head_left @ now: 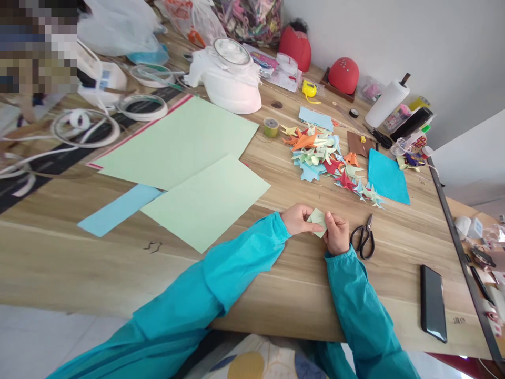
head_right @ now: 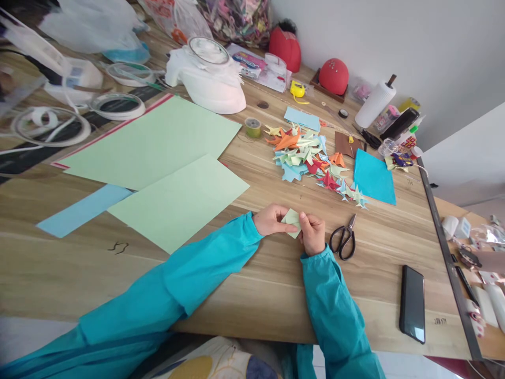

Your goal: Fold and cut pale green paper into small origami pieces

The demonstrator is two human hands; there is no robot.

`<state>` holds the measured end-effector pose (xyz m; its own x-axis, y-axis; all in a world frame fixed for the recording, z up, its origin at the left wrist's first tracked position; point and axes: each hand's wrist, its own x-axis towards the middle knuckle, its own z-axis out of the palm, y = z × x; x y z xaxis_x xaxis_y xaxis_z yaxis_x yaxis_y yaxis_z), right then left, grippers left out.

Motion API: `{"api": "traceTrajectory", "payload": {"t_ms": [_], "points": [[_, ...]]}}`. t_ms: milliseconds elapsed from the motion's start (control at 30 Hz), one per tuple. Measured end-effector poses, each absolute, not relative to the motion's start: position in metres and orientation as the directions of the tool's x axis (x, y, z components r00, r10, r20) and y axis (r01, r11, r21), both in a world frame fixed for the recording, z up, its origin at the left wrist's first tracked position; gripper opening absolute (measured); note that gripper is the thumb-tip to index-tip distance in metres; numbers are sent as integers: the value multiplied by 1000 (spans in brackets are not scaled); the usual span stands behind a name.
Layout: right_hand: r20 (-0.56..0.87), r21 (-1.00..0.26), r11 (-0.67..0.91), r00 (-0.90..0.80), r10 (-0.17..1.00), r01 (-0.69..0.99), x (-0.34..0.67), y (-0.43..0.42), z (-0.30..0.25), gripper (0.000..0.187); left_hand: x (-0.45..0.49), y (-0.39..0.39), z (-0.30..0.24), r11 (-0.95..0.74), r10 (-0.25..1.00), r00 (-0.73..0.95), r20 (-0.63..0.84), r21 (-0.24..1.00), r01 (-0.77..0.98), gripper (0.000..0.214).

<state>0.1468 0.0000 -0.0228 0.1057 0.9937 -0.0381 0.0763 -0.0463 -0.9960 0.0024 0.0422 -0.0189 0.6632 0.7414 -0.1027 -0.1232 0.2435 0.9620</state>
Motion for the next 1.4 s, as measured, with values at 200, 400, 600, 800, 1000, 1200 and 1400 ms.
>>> {"api": "traceTrajectory", "payload": {"t_ms": [200,400,600,800,1000,1200,1400], "points": [[-69,-994,-72,39,997,79,148,-1,-23,49,1,45,-20,279,690,721,-67,944,-179,32],[-159,-987,-159,-52,986,-4,150,0,-25,50,-1,44,-20,252,667,745,14,936,-244,31],[-174,-983,-177,-69,982,-44,147,0,-24,52,-3,45,-18,289,636,772,2,927,-240,34],[-148,-984,-150,-35,988,-91,147,0,-24,51,-2,45,-15,298,676,735,-47,930,-215,37],[-128,-989,-136,-113,985,-65,149,-1,-24,37,-3,44,-14,307,675,735,-67,931,-197,37],[-165,-985,-168,-88,982,-30,147,-2,-23,46,-5,46,-15,299,643,766,-20,927,-227,36],[-170,-984,-173,-67,983,-46,147,-2,-25,57,-6,46,-12,306,615,788,-8,924,-229,36]]}}
